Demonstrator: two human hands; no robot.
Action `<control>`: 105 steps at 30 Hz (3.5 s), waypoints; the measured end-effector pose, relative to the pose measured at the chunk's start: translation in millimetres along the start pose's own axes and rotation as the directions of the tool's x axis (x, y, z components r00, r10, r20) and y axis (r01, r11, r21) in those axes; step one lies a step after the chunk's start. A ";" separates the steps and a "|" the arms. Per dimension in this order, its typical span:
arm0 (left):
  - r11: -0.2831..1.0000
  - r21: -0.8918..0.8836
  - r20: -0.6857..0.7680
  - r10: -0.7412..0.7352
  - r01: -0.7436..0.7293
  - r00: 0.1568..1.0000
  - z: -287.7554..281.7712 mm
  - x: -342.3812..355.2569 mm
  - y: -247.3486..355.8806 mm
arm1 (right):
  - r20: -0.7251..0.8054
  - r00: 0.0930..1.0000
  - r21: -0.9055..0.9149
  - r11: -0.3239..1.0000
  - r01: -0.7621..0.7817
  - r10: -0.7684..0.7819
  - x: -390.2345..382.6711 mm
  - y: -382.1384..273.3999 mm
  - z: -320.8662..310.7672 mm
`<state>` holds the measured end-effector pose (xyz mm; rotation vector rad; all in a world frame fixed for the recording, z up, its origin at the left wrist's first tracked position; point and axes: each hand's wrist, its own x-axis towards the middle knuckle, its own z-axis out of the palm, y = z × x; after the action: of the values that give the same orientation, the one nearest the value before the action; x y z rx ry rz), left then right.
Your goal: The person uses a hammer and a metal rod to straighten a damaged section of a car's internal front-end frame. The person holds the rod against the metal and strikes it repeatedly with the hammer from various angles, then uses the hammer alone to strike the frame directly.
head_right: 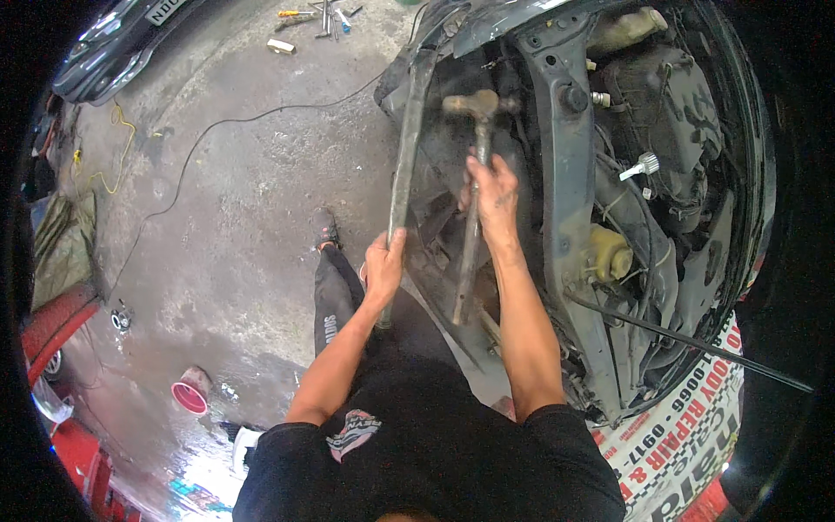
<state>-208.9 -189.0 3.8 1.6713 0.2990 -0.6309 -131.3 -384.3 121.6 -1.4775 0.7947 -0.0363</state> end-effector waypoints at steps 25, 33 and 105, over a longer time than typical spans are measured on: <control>0.835 -0.504 0.164 -0.160 0.222 0.973 61.2 -48.1 52.0 | -0.125 0.992 0.281 0.959 0.033 0.002 2.2 -9.7 -26.8; 0.849 -0.460 0.159 -0.209 0.260 0.965 50.3 -49.8 57.0 | 0.122 0.989 0.057 0.994 -0.096 0.088 -10.8 -38.6 -2.5; 0.732 -0.595 0.287 -0.192 0.332 0.939 60.4 -47.0 49.1 | -0.129 0.988 0.299 0.953 -0.044 0.087 -34.5 -4.9 -31.3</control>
<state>-235.7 -250.4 65.3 0.8963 0.5419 -0.8009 -170.5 -395.4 144.8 -1.1732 0.9103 -0.2032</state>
